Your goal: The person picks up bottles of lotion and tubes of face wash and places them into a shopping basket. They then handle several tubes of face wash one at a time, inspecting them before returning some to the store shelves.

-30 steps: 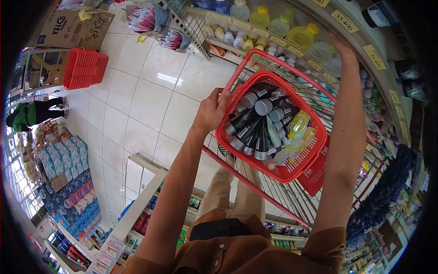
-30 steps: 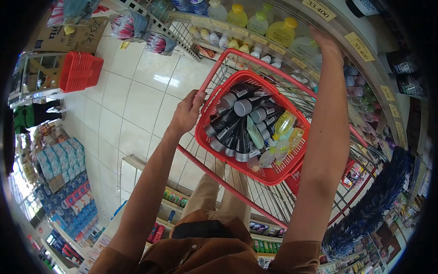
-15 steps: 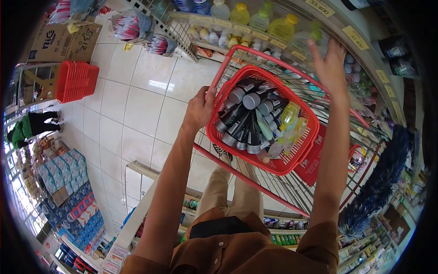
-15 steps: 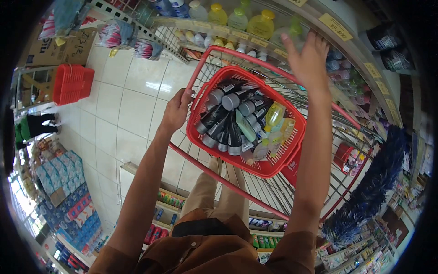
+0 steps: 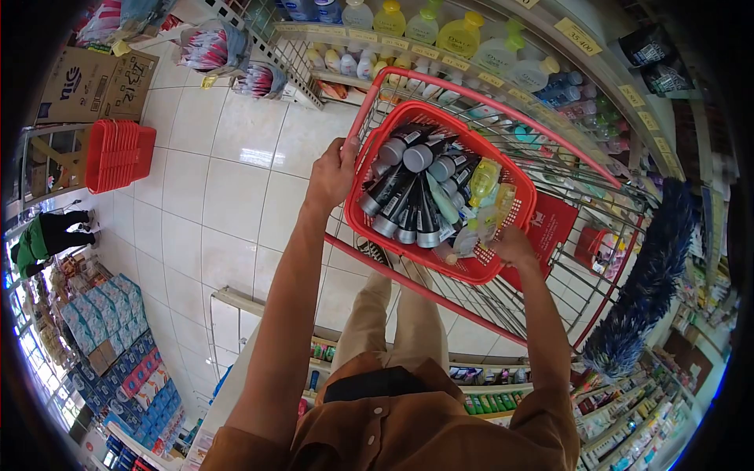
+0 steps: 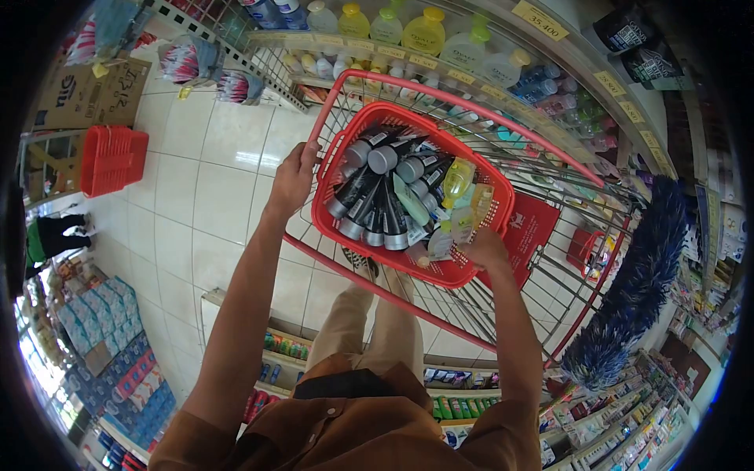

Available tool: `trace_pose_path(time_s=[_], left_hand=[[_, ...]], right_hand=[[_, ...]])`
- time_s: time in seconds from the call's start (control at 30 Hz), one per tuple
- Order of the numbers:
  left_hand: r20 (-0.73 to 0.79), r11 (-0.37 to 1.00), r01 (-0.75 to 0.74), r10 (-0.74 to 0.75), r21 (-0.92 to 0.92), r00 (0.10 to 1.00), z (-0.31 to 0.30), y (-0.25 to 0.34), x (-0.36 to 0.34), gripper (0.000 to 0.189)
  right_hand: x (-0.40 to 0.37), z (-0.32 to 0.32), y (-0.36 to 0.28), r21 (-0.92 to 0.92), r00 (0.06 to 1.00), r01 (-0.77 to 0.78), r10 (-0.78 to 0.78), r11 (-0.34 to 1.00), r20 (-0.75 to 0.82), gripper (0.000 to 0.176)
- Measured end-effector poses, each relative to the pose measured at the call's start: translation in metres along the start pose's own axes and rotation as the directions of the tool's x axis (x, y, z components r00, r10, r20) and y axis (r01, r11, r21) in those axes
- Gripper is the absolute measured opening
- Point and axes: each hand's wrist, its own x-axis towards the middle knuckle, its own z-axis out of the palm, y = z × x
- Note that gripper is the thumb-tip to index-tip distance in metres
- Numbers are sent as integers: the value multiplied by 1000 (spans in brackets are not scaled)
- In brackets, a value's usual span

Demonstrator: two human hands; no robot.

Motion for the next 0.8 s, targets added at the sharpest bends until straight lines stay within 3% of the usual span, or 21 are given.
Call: trace_pose_path(time_s=[0.17, 0.27, 0.37, 0.4, 0.5, 0.53, 0.63, 0.73, 0.8], left_hand=[[-12, 1000, -16, 16, -3, 1000, 0, 2, -3, 56], [-22, 999, -17, 18, 46, 1000, 1, -1, 0, 55], [-33, 999, -28, 29, 43, 999, 0, 0, -2, 54], [-37, 998, -35, 37, 52, 999, 0, -1, -1, 54], [2, 999, -24, 24, 26, 1000, -3, 3, -2, 56], [-14, 999, -30, 30, 31, 999, -2, 3, -3, 56], [-67, 998, -49, 51, 40, 996, -1, 5, -5, 57], [-48, 999, -41, 42, 20, 998, -2, 6, -6, 57], [-33, 998, -44, 45, 35, 998, -2, 4, -4, 57]], right_hand=[[43, 83, 49, -12, 973, 3, -6, 1000, -231, 31], [56, 91, 53, 23, 940, 36, -26, 999, -341, 33], [34, 81, 45, 102, 889, 222, -159, 970, -430, 35], [22, 70, 34, 112, 915, 126, -72, 986, -396, 38], [47, 74, 70, 296, 907, 277, -147, 914, -395, 38], [5, 51, 38, 560, 955, 183, -11, 808, -296, 32], [-4, 40, 40, 742, 929, 298, -4, 601, -370, 25], [-5, 30, 39, 600, 816, 454, -36, 659, -577, 20], [-11, 22, 32, 542, 744, 570, -108, 617, -660, 16]])
